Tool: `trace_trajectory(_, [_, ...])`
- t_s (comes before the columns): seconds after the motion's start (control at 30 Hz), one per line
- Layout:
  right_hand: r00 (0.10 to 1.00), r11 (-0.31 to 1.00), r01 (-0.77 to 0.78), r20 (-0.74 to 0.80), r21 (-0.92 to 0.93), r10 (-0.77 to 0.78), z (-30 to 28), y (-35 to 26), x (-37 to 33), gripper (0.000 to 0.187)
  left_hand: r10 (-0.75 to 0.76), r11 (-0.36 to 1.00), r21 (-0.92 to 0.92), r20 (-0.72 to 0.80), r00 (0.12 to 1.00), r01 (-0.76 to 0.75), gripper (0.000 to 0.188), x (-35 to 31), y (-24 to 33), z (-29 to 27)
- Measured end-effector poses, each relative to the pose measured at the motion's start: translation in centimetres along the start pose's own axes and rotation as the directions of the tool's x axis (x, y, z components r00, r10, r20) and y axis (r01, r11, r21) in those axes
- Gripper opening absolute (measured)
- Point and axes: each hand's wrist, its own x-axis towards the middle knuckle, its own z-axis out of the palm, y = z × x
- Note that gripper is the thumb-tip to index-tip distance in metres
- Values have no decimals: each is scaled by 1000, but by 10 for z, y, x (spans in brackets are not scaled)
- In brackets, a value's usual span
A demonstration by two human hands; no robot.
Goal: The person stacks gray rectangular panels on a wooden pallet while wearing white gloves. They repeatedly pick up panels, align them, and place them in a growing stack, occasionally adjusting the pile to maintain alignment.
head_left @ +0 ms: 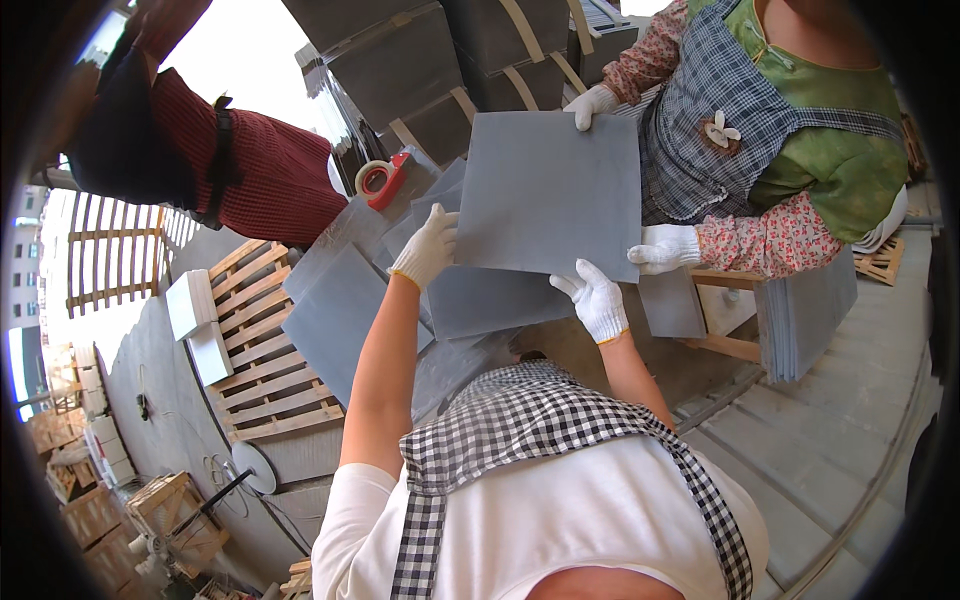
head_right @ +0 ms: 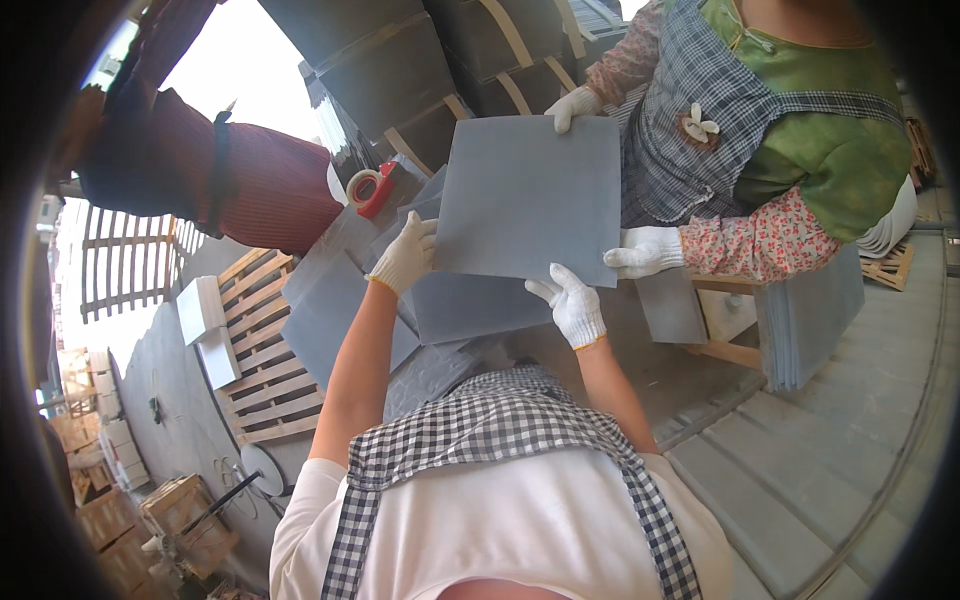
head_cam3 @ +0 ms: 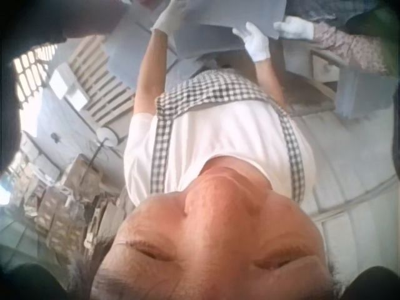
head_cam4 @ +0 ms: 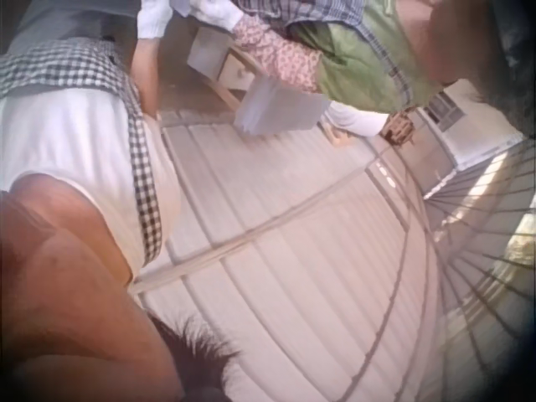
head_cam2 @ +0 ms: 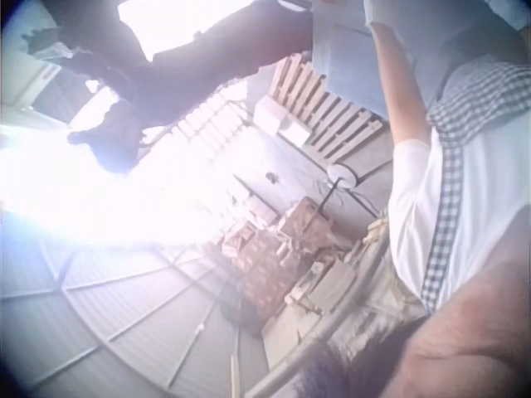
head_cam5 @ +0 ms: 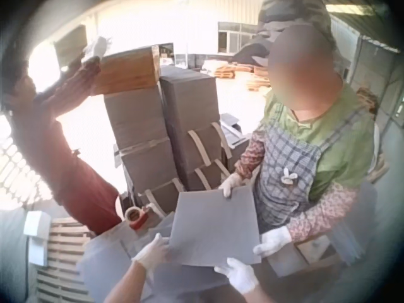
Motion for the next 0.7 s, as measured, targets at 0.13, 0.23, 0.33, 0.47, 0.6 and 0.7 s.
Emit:
trace_trajectory(0.13, [994, 993, -93, -63, -67, 89, -25, 1, -32, 25, -139, 990, -60, -153, 978, 131, 65, -19, 24, 54])
trace_trajectory(0.23, [998, 978, -67, 4, -197, 69, -12, -10, -55, 36, -147, 989, -53, -367, 919, 137, 67, -7, -3, 57])
trace_trajectory(0.33, [997, 972, -83, -22, -219, 80, -13, -14, -70, 40, -134, 991, -72, -508, 851, 113, 69, 3, -48, 42])
trace_trajectory(0.47, [977, 942, -210, -27, -263, 211, -25, -14, -91, 40, -89, 993, -115, -570, 817, 28, 59, -27, -100, 30])
trace_trajectory(0.6, [989, 977, -132, -85, -166, 119, -23, -5, -95, 35, -173, 974, -225, -648, 741, 31, 49, -58, -110, 45])
trace_trajectory(0.7, [992, 986, -89, -99, -142, 75, -26, -7, -86, 29, -165, 956, -290, -646, 745, -40, 53, -71, -127, 52])
